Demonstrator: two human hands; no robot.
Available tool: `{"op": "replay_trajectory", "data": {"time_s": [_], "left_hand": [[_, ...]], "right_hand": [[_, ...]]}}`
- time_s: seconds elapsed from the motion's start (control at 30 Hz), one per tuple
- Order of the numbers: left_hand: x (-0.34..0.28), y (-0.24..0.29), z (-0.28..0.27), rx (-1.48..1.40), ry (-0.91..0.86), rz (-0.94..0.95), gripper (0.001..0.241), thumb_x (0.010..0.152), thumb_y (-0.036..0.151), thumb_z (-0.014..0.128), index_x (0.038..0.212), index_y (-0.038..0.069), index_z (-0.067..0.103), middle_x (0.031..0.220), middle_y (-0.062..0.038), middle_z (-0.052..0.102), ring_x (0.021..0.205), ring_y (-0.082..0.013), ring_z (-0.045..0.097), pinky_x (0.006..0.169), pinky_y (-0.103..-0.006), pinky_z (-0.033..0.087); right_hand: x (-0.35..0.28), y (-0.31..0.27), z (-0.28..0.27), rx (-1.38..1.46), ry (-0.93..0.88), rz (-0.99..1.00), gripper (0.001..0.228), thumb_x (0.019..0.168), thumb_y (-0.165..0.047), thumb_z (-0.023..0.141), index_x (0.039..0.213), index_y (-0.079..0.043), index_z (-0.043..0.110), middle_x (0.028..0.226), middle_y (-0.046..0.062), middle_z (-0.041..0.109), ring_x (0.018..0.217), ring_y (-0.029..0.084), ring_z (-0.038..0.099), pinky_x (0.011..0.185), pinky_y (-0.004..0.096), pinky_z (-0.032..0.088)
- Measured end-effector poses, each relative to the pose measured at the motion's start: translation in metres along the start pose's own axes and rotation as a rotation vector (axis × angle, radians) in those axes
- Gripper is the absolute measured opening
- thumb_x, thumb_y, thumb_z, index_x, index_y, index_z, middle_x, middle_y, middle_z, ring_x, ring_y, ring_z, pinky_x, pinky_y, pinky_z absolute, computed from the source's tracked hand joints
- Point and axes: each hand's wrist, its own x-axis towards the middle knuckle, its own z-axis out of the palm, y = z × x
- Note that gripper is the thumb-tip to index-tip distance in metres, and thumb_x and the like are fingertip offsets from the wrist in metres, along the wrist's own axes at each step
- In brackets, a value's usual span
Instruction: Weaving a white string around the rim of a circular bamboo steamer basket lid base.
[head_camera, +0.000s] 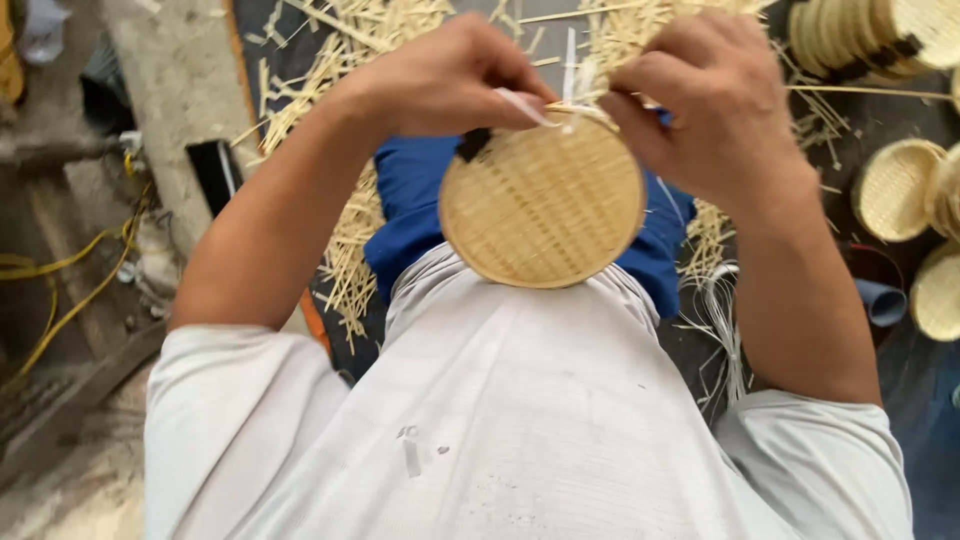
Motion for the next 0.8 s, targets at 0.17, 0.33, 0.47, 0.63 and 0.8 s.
{"op": "replay_trajectory", "data": {"time_s": [0.17, 0.33, 0.47, 0.63, 0.8], "left_hand": [[0.003, 0.025, -0.002, -0.042, -0.035, -0.171, 0.028, 0.087, 0.026, 0.080, 0.110, 0.010, 0.080, 0.083, 0.003, 0.074, 0.068, -0.0049, 0.064, 0.057, -0.0252, 0.052], [0.005, 0.029, 0.000, -0.046, -0.059, -0.204, 0.027, 0.084, 0.027, 0.080, 0.105, 0.011, 0.081, 0.081, 0.004, 0.074, 0.065, -0.0042, 0.065, 0.054, -0.0245, 0.054], [0.007, 0.020, 0.003, 0.002, -0.046, -0.090, 0.022, 0.086, 0.025, 0.081, 0.100, 0.009, 0.082, 0.080, 0.002, 0.075, 0.068, -0.0038, 0.065, 0.058, -0.0234, 0.053], [0.005, 0.026, 0.003, 0.016, -0.047, -0.042, 0.019, 0.088, 0.022, 0.078, 0.102, 0.009, 0.081, 0.081, 0.002, 0.076, 0.068, -0.0042, 0.066, 0.059, -0.0231, 0.053], [0.003, 0.026, 0.002, -0.016, -0.059, -0.054, 0.020, 0.087, 0.019, 0.077, 0.104, 0.009, 0.080, 0.083, 0.001, 0.077, 0.069, -0.0046, 0.068, 0.061, -0.0231, 0.055]], "right_hand": [[-0.009, 0.017, 0.012, -0.008, 0.010, -0.039, 0.009, 0.098, -0.011, 0.078, 0.105, -0.008, 0.072, 0.104, 0.004, 0.064, 0.097, 0.022, 0.059, 0.090, 0.035, 0.045], [-0.014, 0.019, 0.014, -0.025, 0.013, 0.029, 0.009, 0.097, -0.009, 0.077, 0.104, -0.008, 0.072, 0.101, 0.004, 0.061, 0.098, 0.021, 0.059, 0.090, 0.034, 0.046], [-0.012, 0.015, 0.013, -0.013, 0.020, 0.028, 0.008, 0.100, -0.008, 0.082, 0.105, -0.007, 0.076, 0.101, 0.005, 0.064, 0.094, 0.021, 0.059, 0.086, 0.035, 0.046], [-0.016, 0.019, 0.017, 0.015, 0.031, 0.005, 0.013, 0.098, -0.010, 0.084, 0.106, -0.005, 0.075, 0.104, 0.007, 0.064, 0.096, 0.022, 0.059, 0.092, 0.036, 0.048], [-0.015, 0.018, 0.017, 0.063, 0.031, 0.005, 0.015, 0.094, -0.010, 0.083, 0.105, -0.006, 0.074, 0.103, 0.006, 0.064, 0.096, 0.021, 0.059, 0.088, 0.035, 0.045]]}}
